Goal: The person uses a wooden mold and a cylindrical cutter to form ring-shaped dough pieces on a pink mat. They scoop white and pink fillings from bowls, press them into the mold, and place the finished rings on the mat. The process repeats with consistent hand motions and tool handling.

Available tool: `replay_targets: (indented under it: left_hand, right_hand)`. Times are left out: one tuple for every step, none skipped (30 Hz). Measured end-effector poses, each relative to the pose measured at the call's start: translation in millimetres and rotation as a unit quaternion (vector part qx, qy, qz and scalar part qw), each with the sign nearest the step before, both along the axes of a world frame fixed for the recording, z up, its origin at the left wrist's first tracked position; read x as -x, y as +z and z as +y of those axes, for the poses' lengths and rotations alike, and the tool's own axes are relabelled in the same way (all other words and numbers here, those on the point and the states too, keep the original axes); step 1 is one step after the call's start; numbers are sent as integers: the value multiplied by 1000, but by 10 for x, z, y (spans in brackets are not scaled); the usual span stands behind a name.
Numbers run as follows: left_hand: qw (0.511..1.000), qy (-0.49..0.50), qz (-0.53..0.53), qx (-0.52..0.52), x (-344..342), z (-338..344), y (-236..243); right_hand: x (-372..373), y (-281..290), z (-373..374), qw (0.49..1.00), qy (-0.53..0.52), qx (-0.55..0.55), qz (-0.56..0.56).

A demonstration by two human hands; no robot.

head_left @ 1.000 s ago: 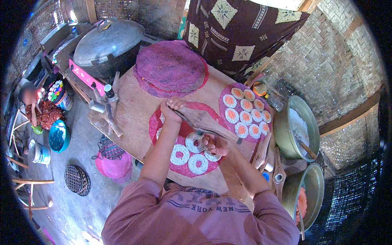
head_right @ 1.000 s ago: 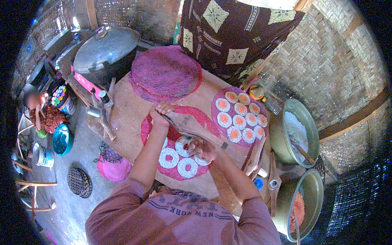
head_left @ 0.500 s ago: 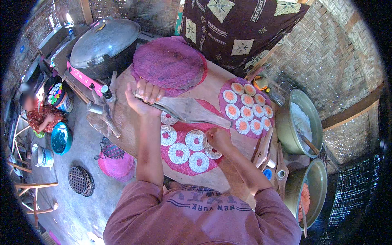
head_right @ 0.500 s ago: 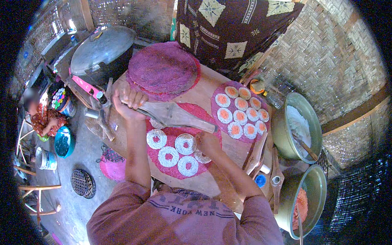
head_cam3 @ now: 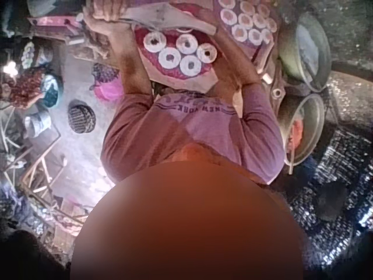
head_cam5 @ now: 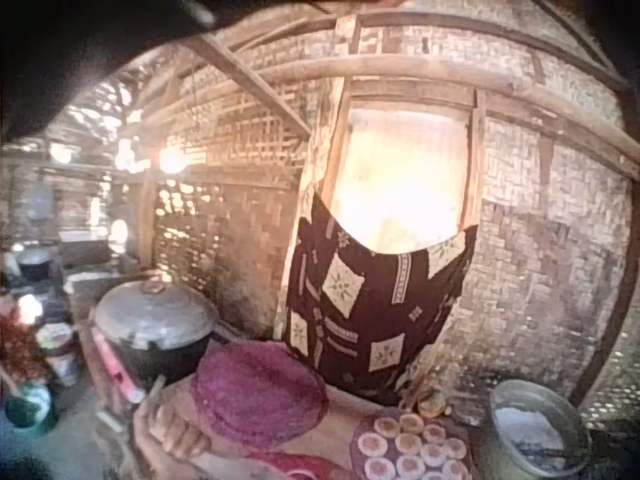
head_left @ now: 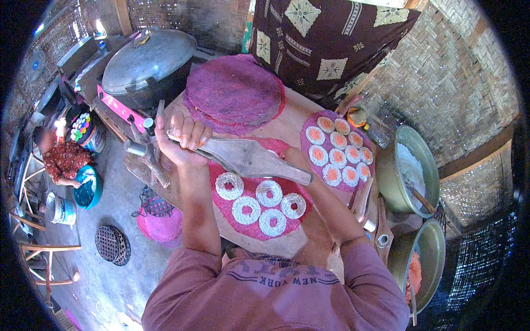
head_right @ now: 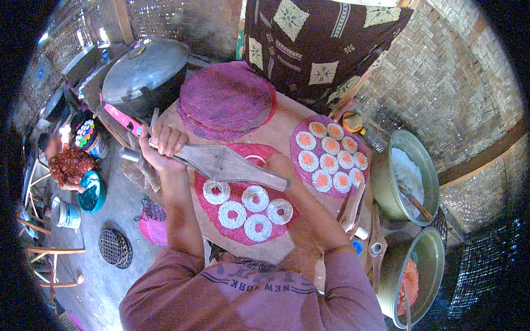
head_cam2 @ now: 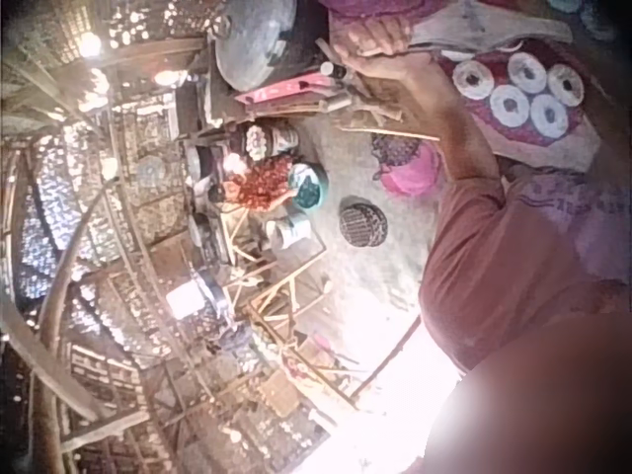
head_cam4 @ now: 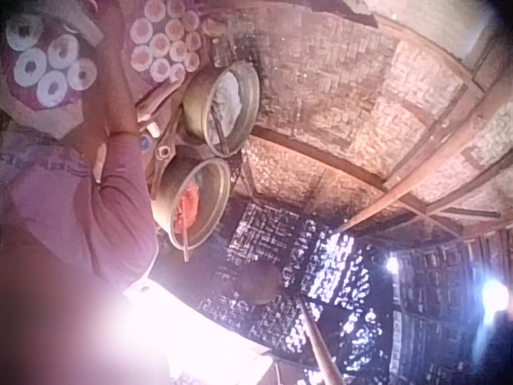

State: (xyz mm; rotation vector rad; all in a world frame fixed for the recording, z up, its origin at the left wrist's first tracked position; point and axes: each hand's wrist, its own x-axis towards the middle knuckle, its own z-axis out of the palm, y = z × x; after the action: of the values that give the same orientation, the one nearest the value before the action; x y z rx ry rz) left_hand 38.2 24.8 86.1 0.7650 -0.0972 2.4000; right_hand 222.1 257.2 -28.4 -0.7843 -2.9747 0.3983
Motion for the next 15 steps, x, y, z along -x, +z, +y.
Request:
replay_targets:
  left_hand:
    - [1000,6,-1,-2,1,-2,9]
    - [1000,10,-1,2,3,-4,15]
    - [1000,5,-1,-4,5,-9,15]
    - [1000,8,-6,4,5,-8,11]
    - [1000,2,-9,-1,7,-11,5]
    - [999,-9,-30,-13,5,-13,-3]
    - [1000,0,-19,4,7,-14,-6]
    - [1000,5,-25,13,8,-17,-2]
    - [999,10,-31,31,9,-14,11]
    - [1000,5,-19,24,9,-4,37]
    - [1000,0,-7,26,5,14,71]
    - [1000,-16,18,12,-4,44,113]
    - [998,4,-14,55,-25,80,157]
    - [996,13,-32,83,-64,133,195]
    - [993,21,-52,108,-120,197,223]
  right_hand:
    - [38,-80,4,1000,15,-8,11]
    - [69,-154,7,999,33,-12,14]
    - [87,-219,-3,999,34,-9,15]
    - [100,-269,-23,999,36,-2,7]
    - [102,-288,-41,1000,28,-4,4]
    - [96,-275,-63,999,40,11,0]
    - [80,-222,-79,999,43,18,0]
    - [56,-137,-106,998,44,31,-16]
    - [25,-19,-133,995,23,97,8]
    - [-26,138,-144,985,1,169,16]
    - [-91,315,-159,971,-32,235,16]
    - [-191,504,-177,910,-33,407,66]
    - [-330,702,-192,819,-45,562,106]
    - [-473,887,-221,692,-33,706,151]
    - [-608,1053,-261,762,-41,632,134]
